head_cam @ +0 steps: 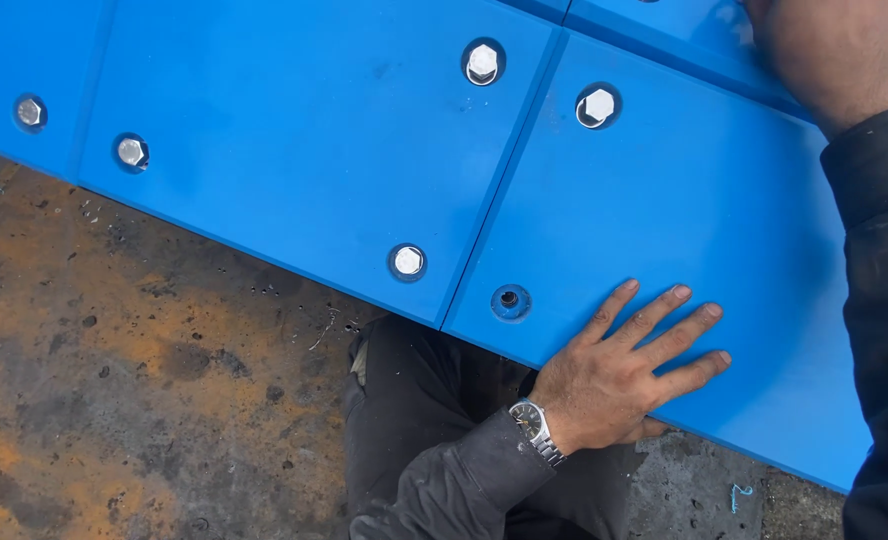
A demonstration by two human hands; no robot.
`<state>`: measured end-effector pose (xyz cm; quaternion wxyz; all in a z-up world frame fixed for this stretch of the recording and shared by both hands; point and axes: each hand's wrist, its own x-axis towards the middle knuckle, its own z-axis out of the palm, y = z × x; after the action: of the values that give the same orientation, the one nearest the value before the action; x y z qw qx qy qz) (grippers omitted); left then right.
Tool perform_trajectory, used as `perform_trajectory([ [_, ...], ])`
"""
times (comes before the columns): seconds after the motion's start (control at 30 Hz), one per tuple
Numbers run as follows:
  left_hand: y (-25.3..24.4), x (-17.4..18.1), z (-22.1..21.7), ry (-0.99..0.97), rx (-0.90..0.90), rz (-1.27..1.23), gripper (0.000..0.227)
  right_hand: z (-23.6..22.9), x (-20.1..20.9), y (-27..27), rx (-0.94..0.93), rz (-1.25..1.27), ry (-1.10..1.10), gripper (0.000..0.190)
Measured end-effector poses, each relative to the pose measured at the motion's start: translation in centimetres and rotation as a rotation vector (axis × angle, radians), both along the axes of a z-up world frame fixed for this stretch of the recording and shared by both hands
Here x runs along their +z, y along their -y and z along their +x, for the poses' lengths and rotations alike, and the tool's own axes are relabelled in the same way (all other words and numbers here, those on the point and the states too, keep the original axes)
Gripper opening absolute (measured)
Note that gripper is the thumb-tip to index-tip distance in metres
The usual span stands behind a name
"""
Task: The person positions blue plastic wear plates onto a black steel surface, aligning their holes with the mounting holes below. They insert bolts and washers into the aligned holes by hand and press the plates into place, working across several plates one at a time.
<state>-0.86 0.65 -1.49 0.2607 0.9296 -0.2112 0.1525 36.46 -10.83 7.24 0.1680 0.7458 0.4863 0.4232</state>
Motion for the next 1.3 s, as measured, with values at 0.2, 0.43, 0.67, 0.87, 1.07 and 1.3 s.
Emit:
perform_trajectory([
  [0.2,-0.2,0.0,0.0,0.009,-0.019,0.031,0.101,-17.8,5.1,-5.3,0.085,0.215,-0.729,0.012],
  [0.43,-0.8,0.8,0.0,-0.061,-0.083,-0.041,0.091,-28.7,1.0,-9.5,0.235,-0.106,-1.054,0.026],
  [0.67,0.7,-2.8,0.4,-0.304,-0.184,0.0,0.062,-29.4,3.4,-9.1,-0.119,0.108,-1.168,0.04],
  [0.87,-2.0,2.1,-0.2,-0.257,-0.134,0.144,0.065,-29.4,2.7,-6.9,-0.066,-0.046,-1.445,0.039],
  [1.07,-0.3,-0.7,-0.3,0.104,-0.083,-0.827,0.072,-33.4,-0.3,-8.2,-0.056,0.055,-0.91,0.05],
  [1.3,-1.3,1.2,-0.3,0.058,0.076,0.206,0.052,-32.9,-0.5,-7.9,0.206,-0.081,-0.85,0.04],
])
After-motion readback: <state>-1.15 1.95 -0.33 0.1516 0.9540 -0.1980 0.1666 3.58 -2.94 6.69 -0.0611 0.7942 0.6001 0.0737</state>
